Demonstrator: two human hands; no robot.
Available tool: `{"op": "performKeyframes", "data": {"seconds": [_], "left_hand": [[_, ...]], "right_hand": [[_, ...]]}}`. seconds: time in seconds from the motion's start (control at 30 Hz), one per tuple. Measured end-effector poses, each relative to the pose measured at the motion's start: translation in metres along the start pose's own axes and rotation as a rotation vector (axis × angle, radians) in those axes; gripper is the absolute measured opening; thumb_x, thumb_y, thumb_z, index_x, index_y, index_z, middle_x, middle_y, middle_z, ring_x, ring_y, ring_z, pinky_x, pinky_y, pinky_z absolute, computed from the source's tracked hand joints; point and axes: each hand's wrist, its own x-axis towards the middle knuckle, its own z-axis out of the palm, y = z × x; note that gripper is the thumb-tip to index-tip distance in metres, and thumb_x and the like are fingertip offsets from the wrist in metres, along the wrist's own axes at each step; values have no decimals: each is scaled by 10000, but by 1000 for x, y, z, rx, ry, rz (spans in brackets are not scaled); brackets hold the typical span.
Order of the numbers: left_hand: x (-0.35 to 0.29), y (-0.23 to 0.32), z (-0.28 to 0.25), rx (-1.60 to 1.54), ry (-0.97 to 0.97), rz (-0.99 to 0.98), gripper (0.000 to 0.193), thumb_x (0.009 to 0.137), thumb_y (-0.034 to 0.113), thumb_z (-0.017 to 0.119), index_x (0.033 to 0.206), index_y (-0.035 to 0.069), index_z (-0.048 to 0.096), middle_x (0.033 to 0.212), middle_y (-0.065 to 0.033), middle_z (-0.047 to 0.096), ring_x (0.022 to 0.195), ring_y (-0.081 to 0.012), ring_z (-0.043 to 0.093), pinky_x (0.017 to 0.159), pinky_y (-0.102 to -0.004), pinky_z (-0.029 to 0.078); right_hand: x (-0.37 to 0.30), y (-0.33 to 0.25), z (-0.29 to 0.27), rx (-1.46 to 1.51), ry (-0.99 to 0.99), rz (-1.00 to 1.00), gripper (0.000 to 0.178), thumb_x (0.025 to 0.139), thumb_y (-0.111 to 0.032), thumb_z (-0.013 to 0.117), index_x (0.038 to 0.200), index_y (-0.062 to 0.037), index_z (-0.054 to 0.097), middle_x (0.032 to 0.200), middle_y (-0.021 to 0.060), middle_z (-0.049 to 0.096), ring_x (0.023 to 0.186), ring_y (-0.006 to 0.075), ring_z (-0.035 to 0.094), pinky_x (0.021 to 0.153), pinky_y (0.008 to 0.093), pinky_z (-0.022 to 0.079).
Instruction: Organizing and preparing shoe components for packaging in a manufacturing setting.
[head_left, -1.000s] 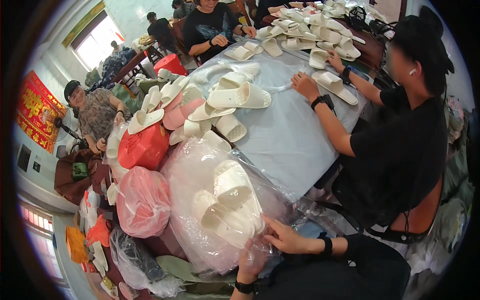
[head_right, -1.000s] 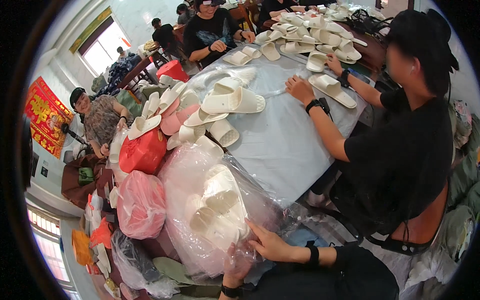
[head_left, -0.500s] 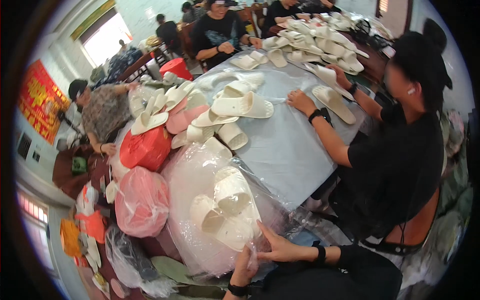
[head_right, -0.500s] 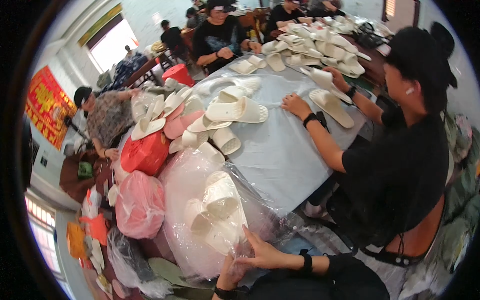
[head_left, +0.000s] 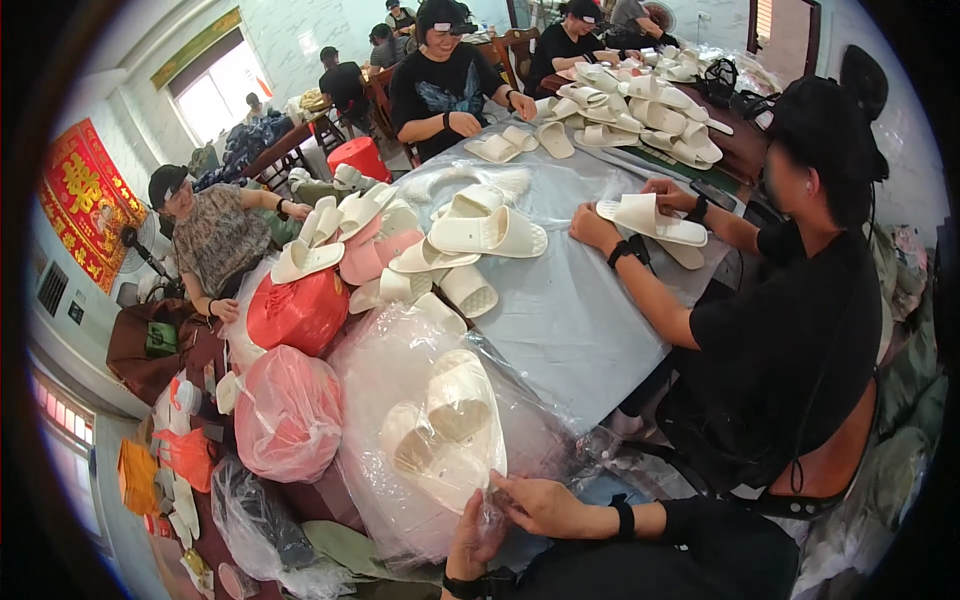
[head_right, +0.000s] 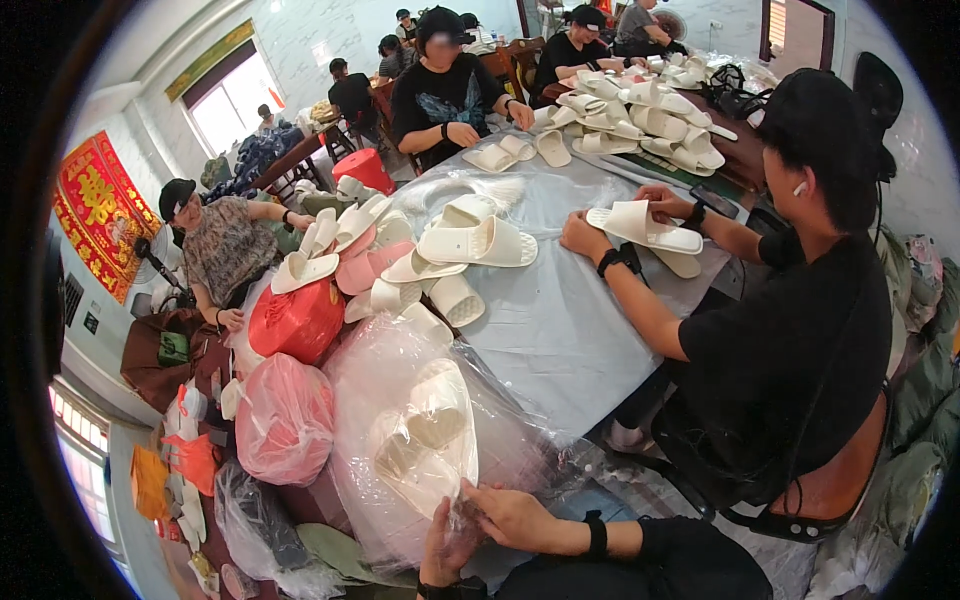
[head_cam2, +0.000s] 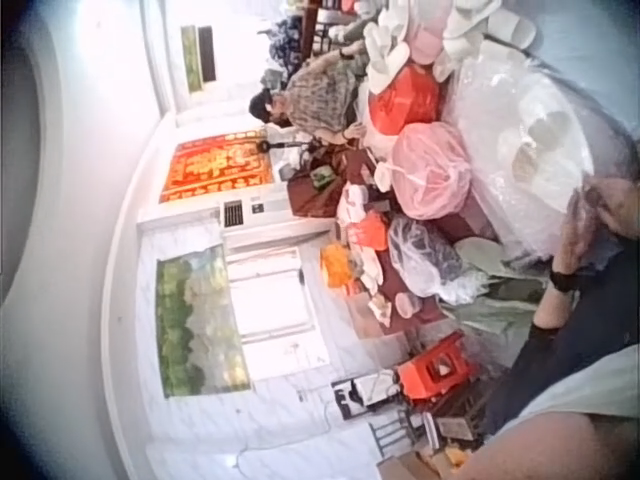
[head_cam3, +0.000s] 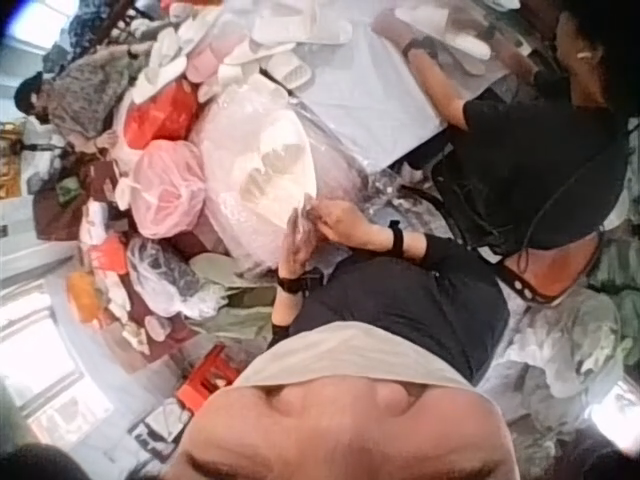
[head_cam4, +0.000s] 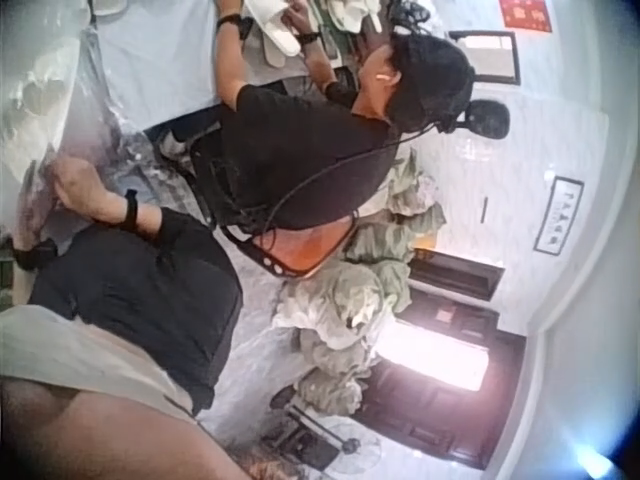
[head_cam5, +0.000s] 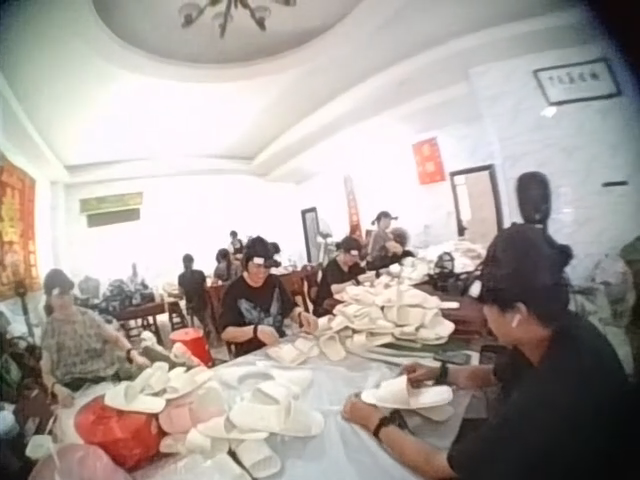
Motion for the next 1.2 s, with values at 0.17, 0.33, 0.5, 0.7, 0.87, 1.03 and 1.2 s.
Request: {"op": "performKeyframes", "data": {"seconds": [0.17, 0.33, 0.5, 0.7, 0.87, 1.03, 1.2], "left_hand": [[0, -2, -8, -58, 168, -60, 423, 944, 332, 412, 1217, 19, 492, 1113, -120, 605, 1016, -251, 589, 865, -390, 476], [-9, -3, 2, -207, -11, -68, 350, 931, 217, 467, 1234, 44, 492, 1095, -78, 610, 966, -198, 596, 807, -347, 495], [-20, 19, 7, -70, 102, 9, 329, 902, 190, 519, 1211, 76, 520, 1034, -73, 622, 904, -188, 592, 752, -331, 486], [-42, 33, 24, -144, -8, 221, 182, 877, 172, 536, 1006, 45, 523, 831, -66, 528, 762, -190, 474, 648, -302, 400], [-51, 21, 50, -85, 144, 272, 171, 880, 139, 541, 1005, 22, 535, 799, -52, 526, 736, -163, 473, 622, -280, 393], [-41, -11, 33, 165, 159, 271, 223, 875, 106, 595, 1068, -5, 581, 889, -46, 616, 760, -130, 579, 682, -258, 470], [-51, 0, 60, 437, 229, 504, 252, 885, 87, 610, 1124, 11, 589, 1023, -44, 625, 938, -121, 577, 803, -261, 480]], "right_hand": [[4, 0, -18, -35, -199, 35, 610, 769, -215, 651, 1321, -67, 438, 977, 124, 609, 828, 291, 584, 743, 381, 447], [9, -9, -25, -285, -72, -68, 581, 743, -344, 682, 1250, -99, 539, 984, 67, 581, 901, 244, 536, 792, 373, 390], [8, 0, -11, 70, -53, -144, 570, 763, -253, 705, 1247, -25, 509, 1075, 139, 572, 1006, 303, 540, 866, 386, 419], [-6, 29, 14, 321, 192, -6, 310, 808, -83, 618, 1094, 11, 545, 1119, 189, 555, 1047, 354, 532, 903, 394, 422], [8, 51, 38, -32, -93, -332, 328, 789, -117, 613, 1088, 1, 547, 1132, 184, 556, 1102, 363, 515, 961, 444, 403], [15, 50, 65, 256, -239, -214, 491, 768, -326, 606, 1173, -55, 557, 1245, 134, 536, 1163, 339, 476, 1044, 453, 309], [13, 105, 89, 459, -168, -86, 542, 755, -371, 597, 1208, -77, 550, 1279, 122, 521, 1236, 328, 409, 1085, 452, 233]]}}
